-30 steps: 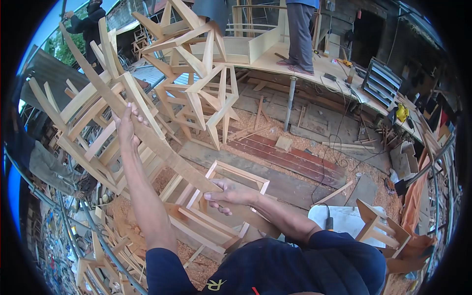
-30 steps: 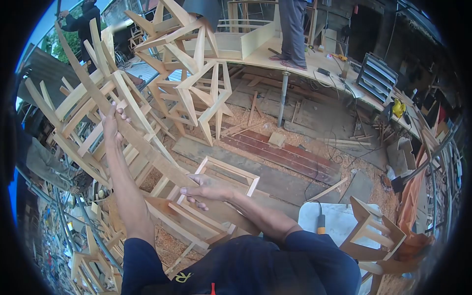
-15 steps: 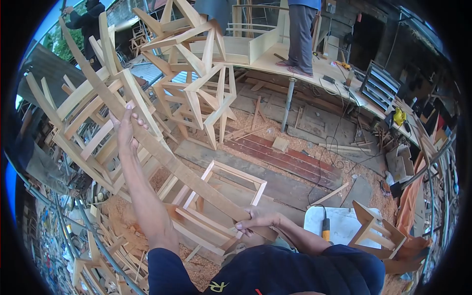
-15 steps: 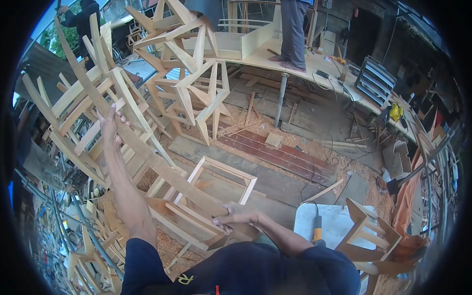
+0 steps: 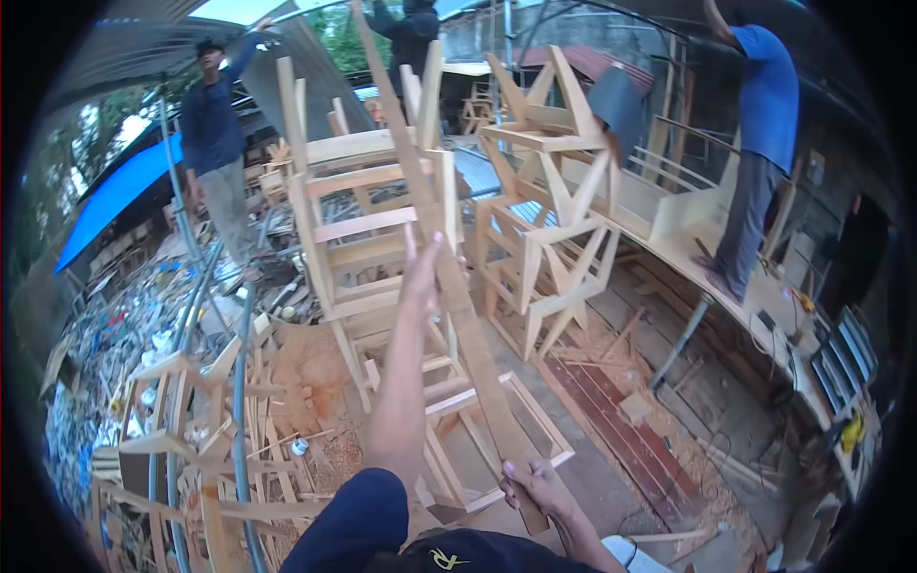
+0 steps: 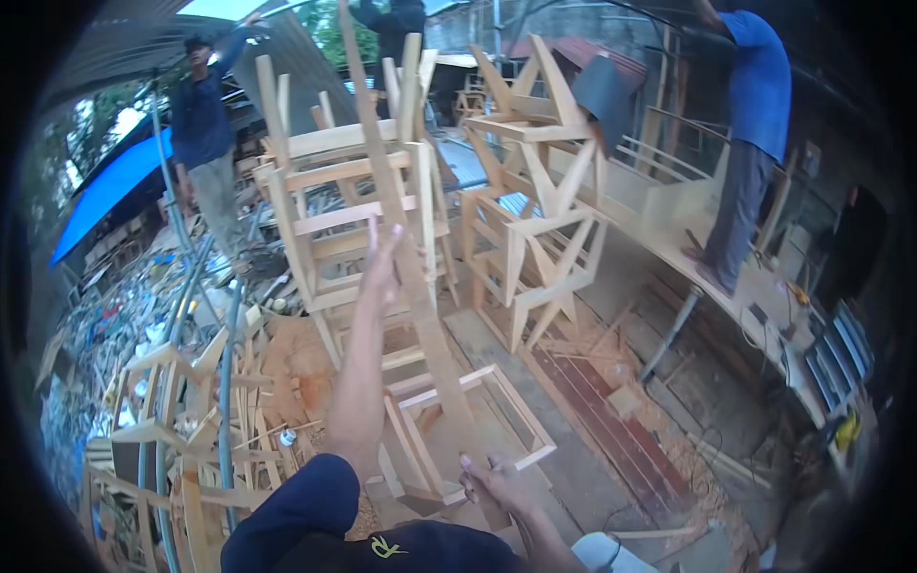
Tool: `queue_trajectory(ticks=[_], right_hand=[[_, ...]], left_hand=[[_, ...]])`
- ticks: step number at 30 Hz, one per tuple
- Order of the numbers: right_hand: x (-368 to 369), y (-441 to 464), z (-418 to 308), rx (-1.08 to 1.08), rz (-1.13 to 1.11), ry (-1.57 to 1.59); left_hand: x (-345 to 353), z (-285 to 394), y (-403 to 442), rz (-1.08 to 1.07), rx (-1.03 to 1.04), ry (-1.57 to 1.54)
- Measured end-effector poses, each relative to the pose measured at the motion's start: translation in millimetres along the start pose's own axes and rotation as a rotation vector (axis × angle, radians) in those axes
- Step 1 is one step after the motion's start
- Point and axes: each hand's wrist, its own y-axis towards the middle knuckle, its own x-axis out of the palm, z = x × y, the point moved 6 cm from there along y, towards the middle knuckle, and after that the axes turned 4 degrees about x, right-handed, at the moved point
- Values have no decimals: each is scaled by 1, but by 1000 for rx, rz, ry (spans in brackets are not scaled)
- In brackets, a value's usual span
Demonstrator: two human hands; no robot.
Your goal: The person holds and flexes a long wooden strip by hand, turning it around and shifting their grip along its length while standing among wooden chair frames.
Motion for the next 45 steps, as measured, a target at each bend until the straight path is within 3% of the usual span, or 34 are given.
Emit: queue_trajectory(ticks=[7, 16, 45], right_hand=[[-10, 4, -7, -66, -74, -23], [-18, 2, -8, -73, -113, -22], [-25, 24, 8, -49, -126, 2]], left_hand=[[31, -44, -96, 0, -153, -52], [38, -53, -97, 80, -114, 154], [30, -60, -101, 112, -120, 195]])
